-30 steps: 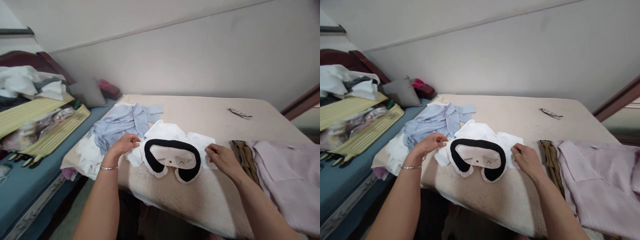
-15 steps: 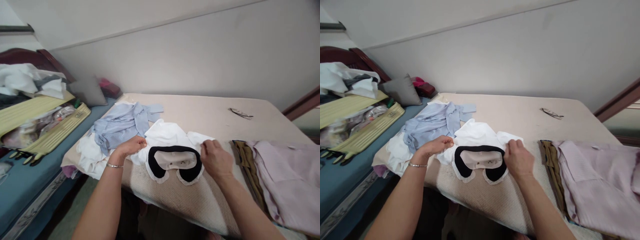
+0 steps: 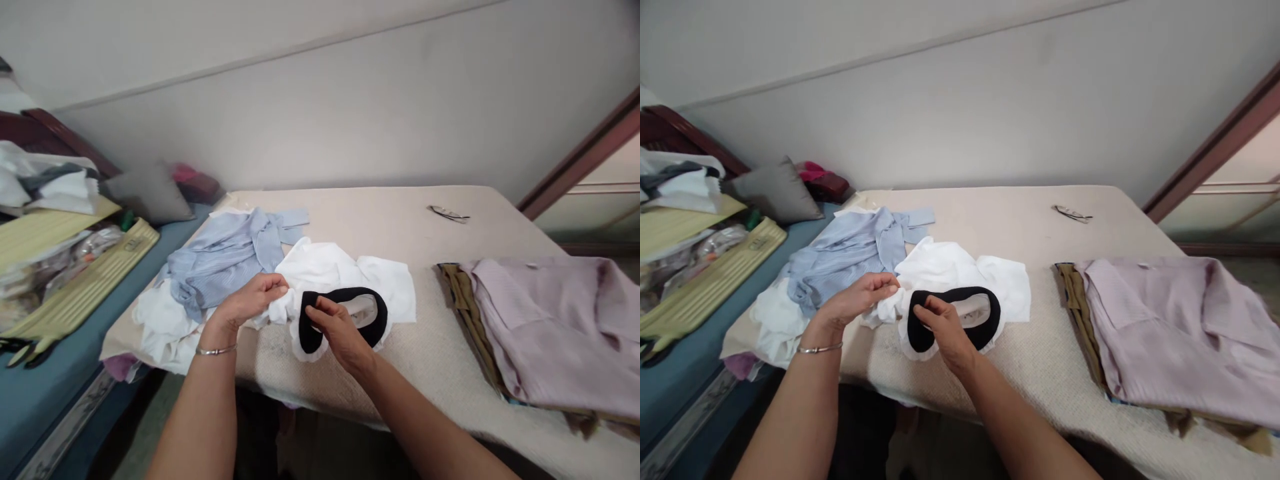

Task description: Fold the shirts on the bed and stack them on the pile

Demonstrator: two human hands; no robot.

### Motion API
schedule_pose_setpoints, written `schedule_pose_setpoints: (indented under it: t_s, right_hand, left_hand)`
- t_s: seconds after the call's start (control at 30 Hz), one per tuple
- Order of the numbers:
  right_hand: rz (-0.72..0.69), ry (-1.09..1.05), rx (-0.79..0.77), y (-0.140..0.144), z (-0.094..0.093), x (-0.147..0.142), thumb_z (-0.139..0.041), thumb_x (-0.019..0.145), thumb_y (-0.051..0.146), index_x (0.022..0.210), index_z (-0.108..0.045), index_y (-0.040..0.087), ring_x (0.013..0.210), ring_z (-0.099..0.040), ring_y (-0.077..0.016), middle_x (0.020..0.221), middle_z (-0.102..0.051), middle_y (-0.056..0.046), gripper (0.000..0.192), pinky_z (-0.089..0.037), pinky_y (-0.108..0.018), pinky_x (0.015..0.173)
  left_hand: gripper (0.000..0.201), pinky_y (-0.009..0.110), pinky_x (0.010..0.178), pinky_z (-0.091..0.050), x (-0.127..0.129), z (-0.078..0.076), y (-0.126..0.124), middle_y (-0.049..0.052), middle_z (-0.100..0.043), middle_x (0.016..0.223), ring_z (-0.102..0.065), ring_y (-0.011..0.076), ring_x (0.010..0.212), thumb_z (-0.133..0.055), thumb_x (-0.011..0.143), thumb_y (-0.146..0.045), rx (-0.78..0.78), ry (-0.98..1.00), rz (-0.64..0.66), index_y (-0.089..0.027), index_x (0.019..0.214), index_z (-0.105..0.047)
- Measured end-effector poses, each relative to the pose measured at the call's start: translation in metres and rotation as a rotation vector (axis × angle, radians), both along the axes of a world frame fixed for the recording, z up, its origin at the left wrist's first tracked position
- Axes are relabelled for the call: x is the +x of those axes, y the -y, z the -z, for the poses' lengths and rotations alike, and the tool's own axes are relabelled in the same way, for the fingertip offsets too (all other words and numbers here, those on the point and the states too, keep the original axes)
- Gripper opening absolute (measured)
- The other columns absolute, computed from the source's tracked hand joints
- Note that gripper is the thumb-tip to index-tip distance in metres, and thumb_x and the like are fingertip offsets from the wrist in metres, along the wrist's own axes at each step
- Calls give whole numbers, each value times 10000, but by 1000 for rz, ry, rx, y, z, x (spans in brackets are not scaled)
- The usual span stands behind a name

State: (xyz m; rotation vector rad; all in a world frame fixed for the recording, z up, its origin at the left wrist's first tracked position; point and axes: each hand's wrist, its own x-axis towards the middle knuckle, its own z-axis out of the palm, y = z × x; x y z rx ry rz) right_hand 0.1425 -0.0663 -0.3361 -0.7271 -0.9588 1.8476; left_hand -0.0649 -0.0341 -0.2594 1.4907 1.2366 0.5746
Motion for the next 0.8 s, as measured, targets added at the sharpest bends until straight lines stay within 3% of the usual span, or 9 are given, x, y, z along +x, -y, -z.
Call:
schedule_pose_setpoints:
  t_s: [0.13, 0.23, 0.37, 0.5, 0.63, 0.8]
  right_hand:
    - [16, -139, -69, -10, -11, 9, -753, 821, 336, 974, -714, 215, 777, -562, -146, 881, -662, -6, 198, -424, -266, 725]
    - [54, -182, -108, -16, -12, 13, -759, 802, 328, 1020, -724, 222, 820, -599, -169, 935, -697, -23, 244, -450, -276, 746]
    - [71, -205, -123, -19, -14, 14, -762, 799, 357, 1064, -711, 228, 903, -636, -205, 1019, -725, -41, 299, -474, -309, 813]
    - [113, -150, -100, -22, -17, 16, -750, 822, 385, 1033, -689, 220, 824, -638, -192, 940, -726, -28, 274, -477, -304, 771]
    - [168, -70, -67, -27, -17, 24, -719, 854, 409, 1015, -666, 233, 756, -613, -175, 870, -705, -7, 245, -471, -291, 711]
    - [167, -15, -59, -29, -16, 30, -707, 853, 432, 948, -659, 218, 718, -571, -155, 821, -673, 0, 239, -440, -264, 653]
  left_hand:
    - [380, 227, 613, -404, -5, -6, 5, 0, -601, 845, -530, 124, 716, -652, 887, -488, 40, 100, -10, -163, 1080, -614]
    - [455, 281, 767, -478, -2, -10, 7, 50, -652, 1000, -611, 166, 881, -722, 850, -434, 95, 136, 39, -176, 1188, -557]
    - [380, 373, 1002, -441, 14, -17, 12, 99, -636, 1172, -594, 228, 1124, -729, 842, -382, 384, -19, -13, -189, 1122, -561]
    - [436, 371, 893, -453, 37, -11, 24, 83, -640, 1127, -598, 253, 1030, -755, 753, -284, 529, -352, -22, -216, 1111, -516]
    - [291, 329, 711, -390, 40, 6, 23, 31, -608, 855, -579, 230, 811, -582, 721, -99, 511, -654, -58, -218, 963, -472]
    - [173, 270, 631, -355, 13, 16, 8, -23, -541, 752, -519, 164, 699, -473, 742, -100, 421, -403, -242, -224, 862, -458]
